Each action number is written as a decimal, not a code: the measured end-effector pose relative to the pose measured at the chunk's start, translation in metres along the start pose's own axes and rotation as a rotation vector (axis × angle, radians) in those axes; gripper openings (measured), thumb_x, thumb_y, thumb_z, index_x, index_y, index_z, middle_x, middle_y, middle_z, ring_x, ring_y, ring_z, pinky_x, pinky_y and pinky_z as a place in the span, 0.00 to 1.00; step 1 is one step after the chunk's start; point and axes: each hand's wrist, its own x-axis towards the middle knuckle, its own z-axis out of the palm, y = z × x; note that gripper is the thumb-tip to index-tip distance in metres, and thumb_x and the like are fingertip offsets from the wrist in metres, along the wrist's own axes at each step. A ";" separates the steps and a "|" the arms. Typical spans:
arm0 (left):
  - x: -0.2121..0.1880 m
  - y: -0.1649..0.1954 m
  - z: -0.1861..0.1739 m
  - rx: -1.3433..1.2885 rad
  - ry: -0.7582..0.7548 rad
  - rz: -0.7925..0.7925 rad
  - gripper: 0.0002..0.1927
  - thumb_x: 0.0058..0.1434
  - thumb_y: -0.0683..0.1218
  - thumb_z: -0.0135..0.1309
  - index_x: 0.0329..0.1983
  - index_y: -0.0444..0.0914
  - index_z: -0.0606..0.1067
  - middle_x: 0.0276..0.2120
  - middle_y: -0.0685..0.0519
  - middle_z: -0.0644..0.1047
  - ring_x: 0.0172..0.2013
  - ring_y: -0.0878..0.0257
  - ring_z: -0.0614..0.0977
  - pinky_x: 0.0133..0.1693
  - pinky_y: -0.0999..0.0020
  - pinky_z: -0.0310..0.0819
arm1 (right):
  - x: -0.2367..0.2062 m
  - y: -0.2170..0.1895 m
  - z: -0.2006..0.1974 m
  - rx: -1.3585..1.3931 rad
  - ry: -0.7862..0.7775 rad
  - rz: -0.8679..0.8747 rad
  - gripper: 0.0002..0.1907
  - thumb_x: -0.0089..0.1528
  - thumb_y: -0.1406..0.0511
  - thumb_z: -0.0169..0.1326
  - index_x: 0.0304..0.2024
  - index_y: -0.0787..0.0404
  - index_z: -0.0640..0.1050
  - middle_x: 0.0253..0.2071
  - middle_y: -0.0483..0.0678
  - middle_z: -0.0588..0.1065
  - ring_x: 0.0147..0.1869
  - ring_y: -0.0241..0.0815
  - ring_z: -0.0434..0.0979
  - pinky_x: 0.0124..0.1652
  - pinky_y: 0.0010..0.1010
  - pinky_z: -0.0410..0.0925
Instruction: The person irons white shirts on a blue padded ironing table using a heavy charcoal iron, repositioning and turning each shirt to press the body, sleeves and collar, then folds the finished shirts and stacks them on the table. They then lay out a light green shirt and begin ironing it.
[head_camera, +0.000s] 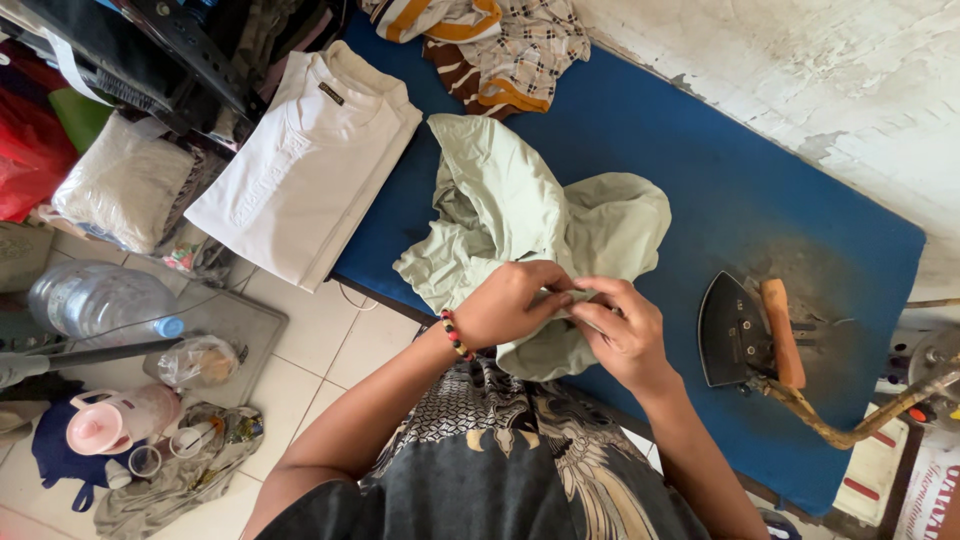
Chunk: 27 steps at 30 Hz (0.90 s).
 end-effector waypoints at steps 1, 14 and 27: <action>0.000 0.001 0.000 0.053 0.017 0.035 0.06 0.61 0.41 0.58 0.39 0.32 0.79 0.33 0.45 0.81 0.34 0.51 0.84 0.37 0.61 0.77 | 0.001 0.000 0.000 0.003 -0.001 0.019 0.14 0.51 0.76 0.69 0.36 0.63 0.78 0.49 0.50 0.77 0.37 0.39 0.82 0.35 0.29 0.72; 0.006 0.002 -0.021 -0.061 -0.219 0.074 0.08 0.60 0.43 0.62 0.42 0.36 0.82 0.35 0.49 0.84 0.36 0.58 0.87 0.39 0.67 0.81 | -0.001 0.000 -0.002 0.144 0.015 0.234 0.15 0.52 0.76 0.68 0.36 0.62 0.76 0.46 0.48 0.81 0.48 0.44 0.85 0.43 0.29 0.76; 0.016 0.004 -0.005 0.138 -0.148 0.117 0.07 0.57 0.44 0.61 0.36 0.37 0.82 0.27 0.49 0.81 0.28 0.54 0.83 0.32 0.62 0.77 | -0.002 -0.002 -0.010 0.021 -0.032 0.348 0.18 0.52 0.75 0.66 0.44 0.62 0.78 0.41 0.49 0.82 0.43 0.45 0.85 0.42 0.31 0.75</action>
